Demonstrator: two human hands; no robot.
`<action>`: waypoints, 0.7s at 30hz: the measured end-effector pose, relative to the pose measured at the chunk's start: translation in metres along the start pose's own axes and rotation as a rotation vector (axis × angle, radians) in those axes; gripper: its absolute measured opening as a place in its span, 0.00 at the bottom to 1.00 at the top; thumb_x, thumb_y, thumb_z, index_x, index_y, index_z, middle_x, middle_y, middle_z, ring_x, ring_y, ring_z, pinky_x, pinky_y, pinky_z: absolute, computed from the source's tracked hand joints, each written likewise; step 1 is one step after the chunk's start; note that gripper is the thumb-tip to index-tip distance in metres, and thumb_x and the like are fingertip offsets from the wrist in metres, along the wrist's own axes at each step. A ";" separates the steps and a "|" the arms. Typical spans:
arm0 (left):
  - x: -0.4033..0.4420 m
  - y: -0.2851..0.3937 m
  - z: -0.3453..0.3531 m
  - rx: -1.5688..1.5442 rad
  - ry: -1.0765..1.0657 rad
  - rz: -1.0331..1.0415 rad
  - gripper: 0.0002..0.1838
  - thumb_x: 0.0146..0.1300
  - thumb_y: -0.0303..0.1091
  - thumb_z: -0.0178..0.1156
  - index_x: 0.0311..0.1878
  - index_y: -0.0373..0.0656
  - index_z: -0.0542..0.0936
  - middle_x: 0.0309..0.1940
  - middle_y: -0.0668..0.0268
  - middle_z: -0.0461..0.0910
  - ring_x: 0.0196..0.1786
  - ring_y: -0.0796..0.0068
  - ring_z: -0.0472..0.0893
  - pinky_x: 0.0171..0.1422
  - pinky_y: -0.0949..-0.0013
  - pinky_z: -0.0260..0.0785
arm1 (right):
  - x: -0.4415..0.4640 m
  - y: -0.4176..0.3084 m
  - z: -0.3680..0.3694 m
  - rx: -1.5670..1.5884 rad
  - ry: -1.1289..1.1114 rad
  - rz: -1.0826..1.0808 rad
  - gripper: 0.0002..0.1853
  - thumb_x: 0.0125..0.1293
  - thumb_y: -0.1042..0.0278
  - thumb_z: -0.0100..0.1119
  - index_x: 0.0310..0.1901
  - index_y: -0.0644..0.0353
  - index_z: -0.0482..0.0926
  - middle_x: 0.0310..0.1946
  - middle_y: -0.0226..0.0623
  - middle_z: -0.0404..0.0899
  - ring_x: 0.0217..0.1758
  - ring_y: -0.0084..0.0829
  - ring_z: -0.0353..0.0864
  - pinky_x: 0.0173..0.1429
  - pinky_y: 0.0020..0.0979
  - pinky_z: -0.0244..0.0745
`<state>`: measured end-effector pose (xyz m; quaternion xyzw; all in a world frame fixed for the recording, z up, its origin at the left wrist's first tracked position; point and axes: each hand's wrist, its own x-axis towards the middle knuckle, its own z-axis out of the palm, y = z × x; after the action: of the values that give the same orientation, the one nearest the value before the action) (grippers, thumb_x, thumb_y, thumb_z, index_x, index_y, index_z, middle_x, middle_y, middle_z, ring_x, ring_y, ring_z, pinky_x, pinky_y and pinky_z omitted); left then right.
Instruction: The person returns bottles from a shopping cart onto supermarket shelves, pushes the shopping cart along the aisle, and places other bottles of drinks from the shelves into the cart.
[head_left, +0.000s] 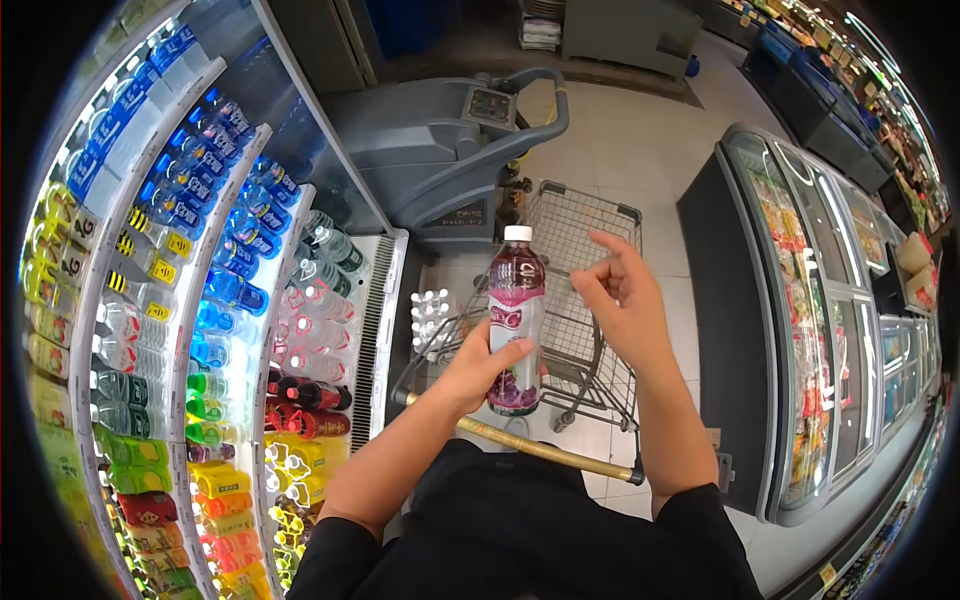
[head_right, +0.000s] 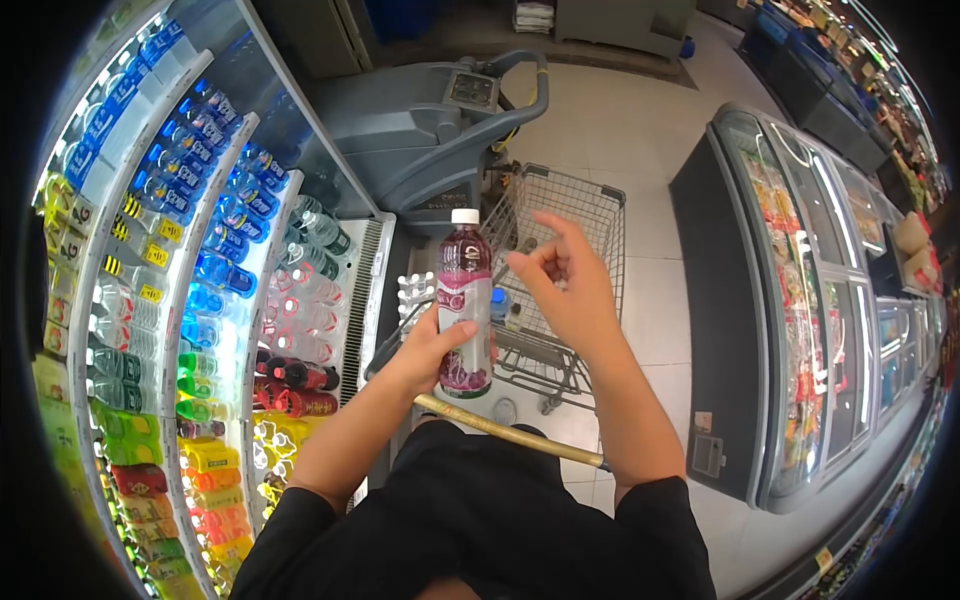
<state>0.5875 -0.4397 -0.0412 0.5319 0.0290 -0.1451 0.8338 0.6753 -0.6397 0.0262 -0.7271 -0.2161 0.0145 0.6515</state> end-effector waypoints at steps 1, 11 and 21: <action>-0.005 0.000 -0.004 -0.207 -0.006 -0.019 0.26 0.69 0.34 0.67 0.65 0.38 0.70 0.50 0.55 0.83 0.48 0.62 0.87 0.54 0.57 0.82 | -0.012 0.011 0.005 -0.011 -0.051 0.082 0.30 0.70 0.71 0.69 0.71 0.62 0.70 0.39 0.31 0.83 0.39 0.18 0.80 0.47 0.23 0.76; -0.042 0.018 -0.016 -0.185 0.111 0.217 0.31 0.77 0.31 0.57 0.78 0.37 0.61 0.65 0.58 0.76 0.68 0.64 0.76 0.74 0.58 0.68 | -0.073 0.021 0.084 0.110 -0.130 0.103 0.37 0.67 0.69 0.73 0.75 0.64 0.67 0.63 0.48 0.78 0.63 0.34 0.81 0.63 0.35 0.78; -0.063 0.013 -0.016 -0.121 0.200 0.252 0.36 0.75 0.24 0.60 0.80 0.37 0.55 0.65 0.54 0.74 0.68 0.66 0.75 0.72 0.61 0.68 | -0.086 0.012 0.099 0.249 -0.048 0.174 0.33 0.70 0.76 0.67 0.75 0.67 0.68 0.69 0.47 0.76 0.70 0.37 0.77 0.74 0.36 0.69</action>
<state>0.5326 -0.4070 -0.0242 0.4920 0.0536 0.0164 0.8688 0.5711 -0.5761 -0.0229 -0.6563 -0.1644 0.1151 0.7273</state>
